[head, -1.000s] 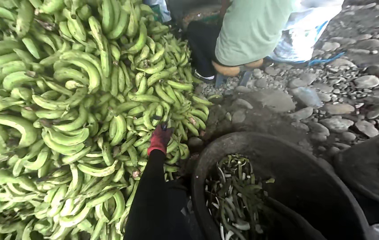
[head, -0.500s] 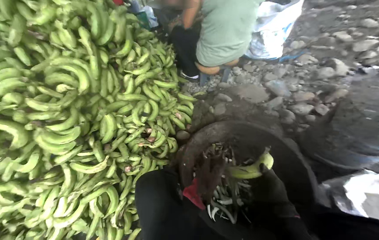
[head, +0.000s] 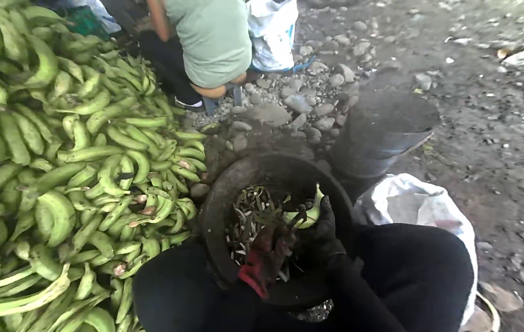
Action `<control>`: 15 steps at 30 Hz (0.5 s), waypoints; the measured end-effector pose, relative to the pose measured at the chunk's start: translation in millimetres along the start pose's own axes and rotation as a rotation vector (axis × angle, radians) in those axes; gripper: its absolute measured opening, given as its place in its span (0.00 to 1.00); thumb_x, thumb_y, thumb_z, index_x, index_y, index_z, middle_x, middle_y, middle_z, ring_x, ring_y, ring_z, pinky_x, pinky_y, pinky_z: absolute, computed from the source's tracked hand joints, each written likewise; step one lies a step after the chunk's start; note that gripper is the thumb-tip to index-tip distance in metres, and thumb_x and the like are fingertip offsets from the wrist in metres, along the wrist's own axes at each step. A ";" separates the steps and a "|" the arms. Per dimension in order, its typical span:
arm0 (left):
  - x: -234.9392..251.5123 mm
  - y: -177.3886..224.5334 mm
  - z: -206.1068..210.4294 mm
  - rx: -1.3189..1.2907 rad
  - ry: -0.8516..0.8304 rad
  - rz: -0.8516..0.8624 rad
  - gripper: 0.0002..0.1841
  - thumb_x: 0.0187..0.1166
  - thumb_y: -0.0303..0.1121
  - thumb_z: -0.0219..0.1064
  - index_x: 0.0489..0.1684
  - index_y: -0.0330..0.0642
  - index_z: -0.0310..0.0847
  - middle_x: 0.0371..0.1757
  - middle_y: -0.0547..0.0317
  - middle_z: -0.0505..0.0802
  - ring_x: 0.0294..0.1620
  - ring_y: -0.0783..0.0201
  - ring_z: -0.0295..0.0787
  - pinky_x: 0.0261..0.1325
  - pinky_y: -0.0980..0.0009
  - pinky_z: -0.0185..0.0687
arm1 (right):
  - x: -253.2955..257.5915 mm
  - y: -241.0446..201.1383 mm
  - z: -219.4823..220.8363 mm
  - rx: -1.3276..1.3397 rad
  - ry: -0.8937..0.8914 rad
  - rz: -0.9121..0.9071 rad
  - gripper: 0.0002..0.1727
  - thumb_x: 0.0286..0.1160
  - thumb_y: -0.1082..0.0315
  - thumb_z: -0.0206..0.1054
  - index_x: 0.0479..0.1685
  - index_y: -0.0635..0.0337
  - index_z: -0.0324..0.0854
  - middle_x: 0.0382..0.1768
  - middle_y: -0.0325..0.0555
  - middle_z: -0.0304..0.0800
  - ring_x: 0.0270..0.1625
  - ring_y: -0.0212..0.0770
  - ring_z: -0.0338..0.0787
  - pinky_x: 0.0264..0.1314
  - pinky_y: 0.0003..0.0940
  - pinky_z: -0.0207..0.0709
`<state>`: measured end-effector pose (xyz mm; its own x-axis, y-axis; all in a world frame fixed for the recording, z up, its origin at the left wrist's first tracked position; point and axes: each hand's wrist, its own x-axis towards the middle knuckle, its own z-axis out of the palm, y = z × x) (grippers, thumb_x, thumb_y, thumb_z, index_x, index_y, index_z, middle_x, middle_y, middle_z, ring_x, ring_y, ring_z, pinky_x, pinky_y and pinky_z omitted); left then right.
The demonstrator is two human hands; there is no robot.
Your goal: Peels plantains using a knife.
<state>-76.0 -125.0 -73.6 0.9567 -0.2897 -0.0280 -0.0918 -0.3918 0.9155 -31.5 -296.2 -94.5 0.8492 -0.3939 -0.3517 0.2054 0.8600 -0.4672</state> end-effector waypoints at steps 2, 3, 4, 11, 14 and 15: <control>-0.3 0.2 -0.4 -0.154 0.115 0.013 0.20 0.85 0.44 0.63 0.65 0.41 0.84 0.48 0.58 0.92 0.43 0.70 0.89 0.50 0.68 0.88 | 2.9 -10.8 9.3 0.050 -0.115 -0.037 0.27 0.93 0.42 0.40 0.45 0.51 0.76 0.24 0.39 0.85 0.27 0.38 0.89 0.36 0.40 0.90; 0.4 2.0 -3.4 -0.242 0.178 0.009 0.19 0.86 0.42 0.62 0.66 0.38 0.82 0.46 0.58 0.92 0.39 0.71 0.88 0.45 0.70 0.89 | 4.0 -20.4 16.8 0.090 -0.221 -0.064 0.25 0.91 0.41 0.45 0.49 0.50 0.79 0.29 0.41 0.88 0.32 0.41 0.91 0.41 0.44 0.90; 1.9 5.0 -8.4 -0.306 0.237 -0.009 0.19 0.87 0.40 0.60 0.68 0.36 0.81 0.45 0.58 0.92 0.38 0.72 0.88 0.42 0.72 0.89 | 3.3 -32.6 26.0 0.111 -0.330 -0.087 0.26 0.88 0.39 0.48 0.55 0.49 0.80 0.36 0.42 0.90 0.39 0.42 0.92 0.48 0.46 0.89; 8.3 15.6 -32.4 -0.427 0.312 -0.161 0.20 0.92 0.38 0.52 0.70 0.32 0.76 0.38 0.56 0.88 0.32 0.68 0.83 0.37 0.70 0.85 | -0.7 -51.5 39.7 -0.157 -0.237 0.443 0.44 0.80 0.24 0.35 0.72 0.50 0.74 0.54 0.56 0.92 0.50 0.53 0.94 0.44 0.50 0.88; 2.0 2.6 -26.8 -0.424 0.273 -0.119 0.20 0.92 0.39 0.53 0.70 0.34 0.78 0.38 0.57 0.89 0.30 0.68 0.84 0.35 0.70 0.85 | 17.3 -22.5 27.1 -0.180 -0.162 0.430 0.27 0.93 0.45 0.37 0.63 0.54 0.75 0.36 0.48 0.88 0.33 0.43 0.91 0.34 0.40 0.89; 0.9 0.3 -26.2 -0.403 0.261 -0.093 0.20 0.91 0.39 0.54 0.70 0.35 0.78 0.40 0.58 0.90 0.31 0.69 0.84 0.36 0.71 0.85 | 21.9 -15.3 22.0 -0.157 -0.149 0.401 0.24 0.94 0.49 0.37 0.65 0.53 0.72 0.36 0.48 0.87 0.33 0.44 0.90 0.36 0.44 0.89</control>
<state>-68.0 -102.6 -62.9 0.9978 -0.0203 -0.0625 0.0621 -0.0219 0.9978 -5.4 -310.9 -77.2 0.9096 0.0209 -0.4150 -0.2203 0.8712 -0.4388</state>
